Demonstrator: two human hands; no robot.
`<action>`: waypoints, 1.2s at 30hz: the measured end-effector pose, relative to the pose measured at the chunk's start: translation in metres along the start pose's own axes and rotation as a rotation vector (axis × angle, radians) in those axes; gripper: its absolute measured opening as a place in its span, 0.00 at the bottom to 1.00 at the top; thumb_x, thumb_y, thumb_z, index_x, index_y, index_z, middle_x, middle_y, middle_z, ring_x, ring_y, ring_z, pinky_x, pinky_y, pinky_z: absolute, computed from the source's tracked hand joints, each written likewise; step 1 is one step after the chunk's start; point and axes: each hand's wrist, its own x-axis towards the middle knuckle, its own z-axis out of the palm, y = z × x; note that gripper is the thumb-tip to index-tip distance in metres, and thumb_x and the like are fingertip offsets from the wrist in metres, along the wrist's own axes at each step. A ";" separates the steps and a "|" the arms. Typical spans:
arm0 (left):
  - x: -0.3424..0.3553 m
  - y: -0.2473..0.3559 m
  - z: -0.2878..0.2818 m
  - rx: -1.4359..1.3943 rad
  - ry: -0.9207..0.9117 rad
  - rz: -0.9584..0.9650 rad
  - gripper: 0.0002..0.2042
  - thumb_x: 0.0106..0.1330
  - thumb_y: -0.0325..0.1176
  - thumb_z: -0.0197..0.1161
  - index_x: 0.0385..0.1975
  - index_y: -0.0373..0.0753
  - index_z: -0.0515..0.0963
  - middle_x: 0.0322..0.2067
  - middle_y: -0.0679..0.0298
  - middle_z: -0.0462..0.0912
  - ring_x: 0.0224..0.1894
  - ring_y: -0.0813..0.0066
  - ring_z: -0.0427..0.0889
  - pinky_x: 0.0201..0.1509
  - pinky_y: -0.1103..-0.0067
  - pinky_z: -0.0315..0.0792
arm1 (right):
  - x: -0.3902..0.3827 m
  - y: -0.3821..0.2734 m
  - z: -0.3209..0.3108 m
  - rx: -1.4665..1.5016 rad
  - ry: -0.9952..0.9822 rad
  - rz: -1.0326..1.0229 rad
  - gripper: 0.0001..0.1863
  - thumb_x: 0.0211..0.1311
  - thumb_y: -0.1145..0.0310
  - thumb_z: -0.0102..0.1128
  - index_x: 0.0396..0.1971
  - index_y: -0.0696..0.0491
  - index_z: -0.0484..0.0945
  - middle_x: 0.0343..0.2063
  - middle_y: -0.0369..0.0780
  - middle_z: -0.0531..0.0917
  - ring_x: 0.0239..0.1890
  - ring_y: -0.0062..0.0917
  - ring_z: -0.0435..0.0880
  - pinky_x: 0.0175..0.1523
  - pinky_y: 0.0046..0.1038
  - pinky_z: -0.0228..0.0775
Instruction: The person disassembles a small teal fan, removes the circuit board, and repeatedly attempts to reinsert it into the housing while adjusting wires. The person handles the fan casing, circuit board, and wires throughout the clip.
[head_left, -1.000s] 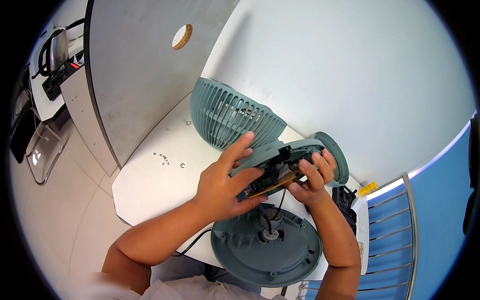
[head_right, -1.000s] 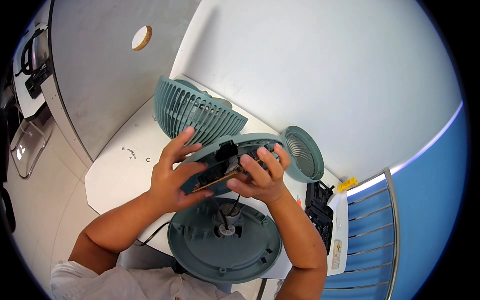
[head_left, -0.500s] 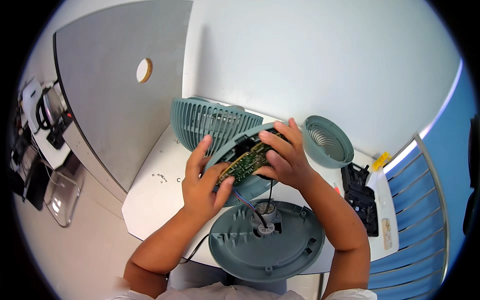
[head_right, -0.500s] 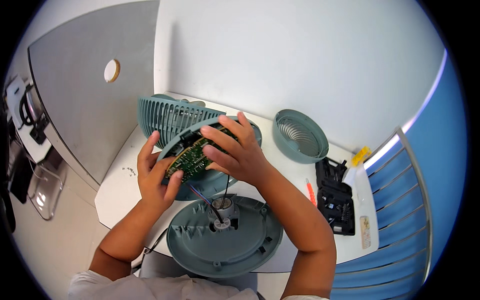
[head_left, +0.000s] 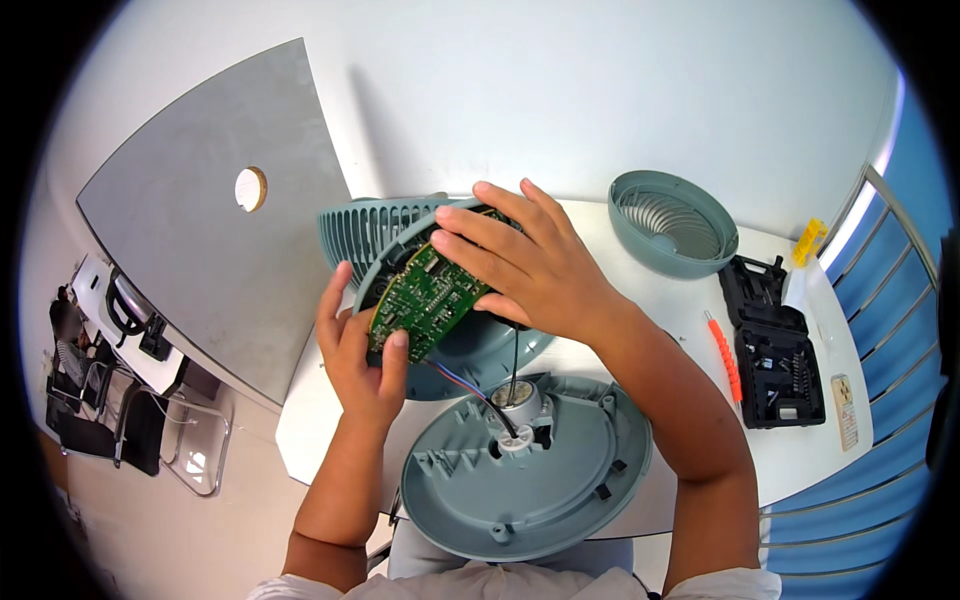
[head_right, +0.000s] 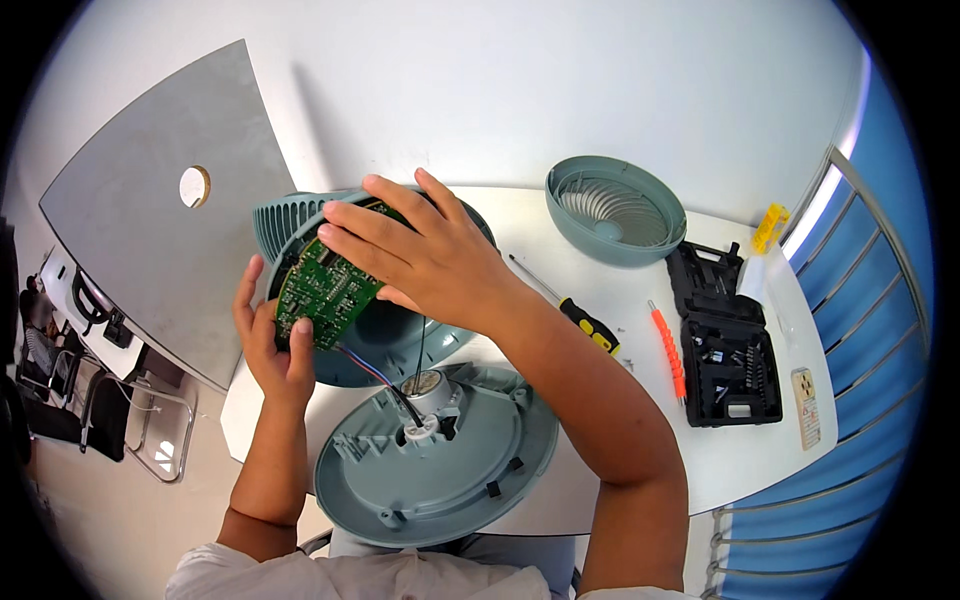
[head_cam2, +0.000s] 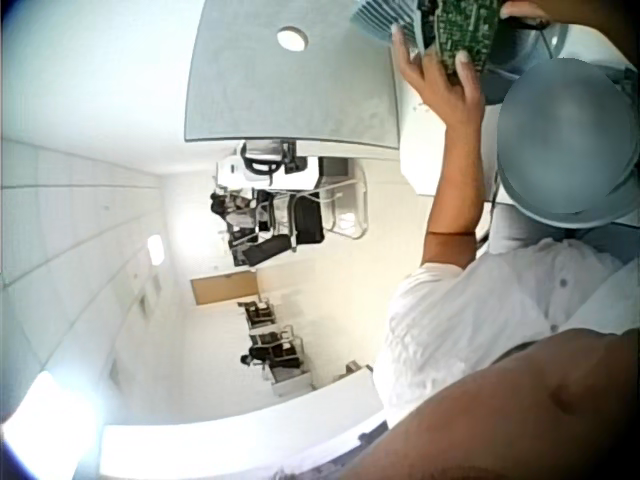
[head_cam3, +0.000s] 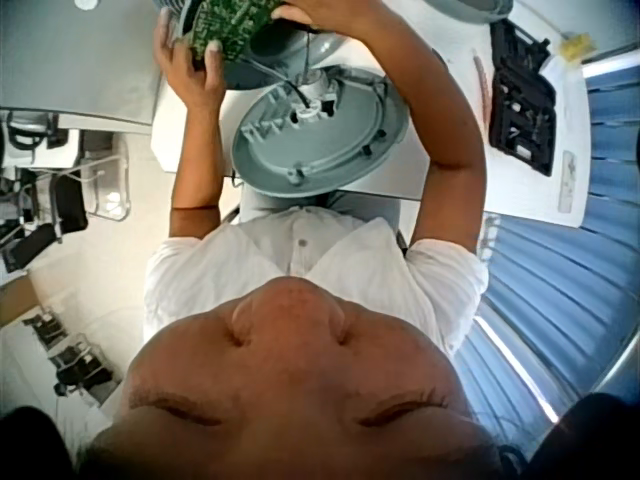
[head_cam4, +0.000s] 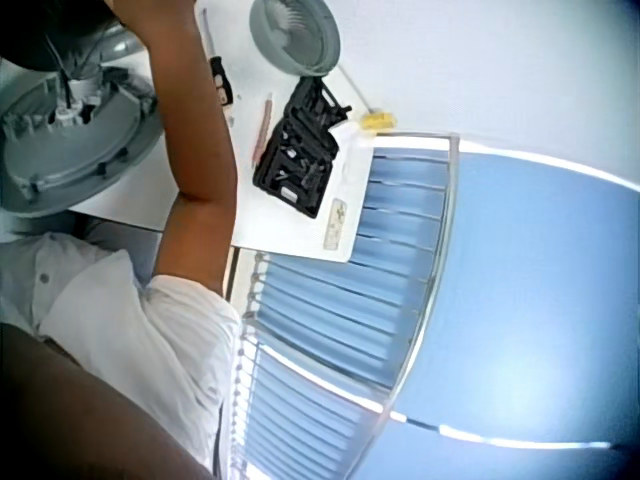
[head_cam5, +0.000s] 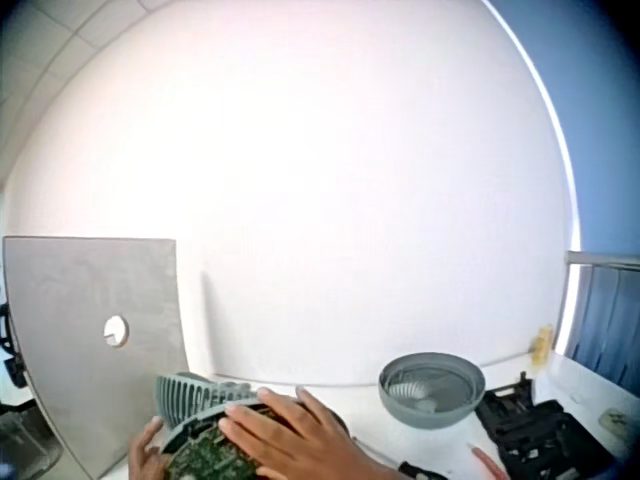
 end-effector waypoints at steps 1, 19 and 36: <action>0.000 0.000 0.000 0.013 0.002 -0.003 0.12 0.62 0.36 0.57 0.38 0.33 0.76 0.62 0.45 0.61 0.58 0.58 0.68 0.57 0.70 0.64 | -0.001 -0.001 0.001 0.002 0.009 0.005 0.48 0.30 0.58 0.76 0.61 0.39 0.66 0.64 0.28 0.63 0.65 0.31 0.58 0.66 0.46 0.54; -0.001 0.000 -0.003 -0.218 -0.054 -0.084 0.10 0.54 0.29 0.64 0.35 0.32 0.78 0.62 0.46 0.60 0.46 0.61 0.76 0.48 0.72 0.72 | 0.006 0.002 -0.004 0.059 0.025 0.006 0.44 0.24 0.63 0.77 0.54 0.41 0.73 0.55 0.32 0.71 0.60 0.34 0.67 0.60 0.47 0.61; -0.004 -0.008 -0.001 -0.260 -0.037 0.052 0.14 0.41 0.30 0.71 0.32 0.40 0.82 0.60 0.44 0.63 0.58 0.50 0.70 0.57 0.69 0.68 | -0.017 -0.001 0.007 -0.106 0.209 -0.088 0.26 0.48 0.59 0.72 0.46 0.40 0.68 0.51 0.37 0.66 0.58 0.40 0.66 0.61 0.50 0.62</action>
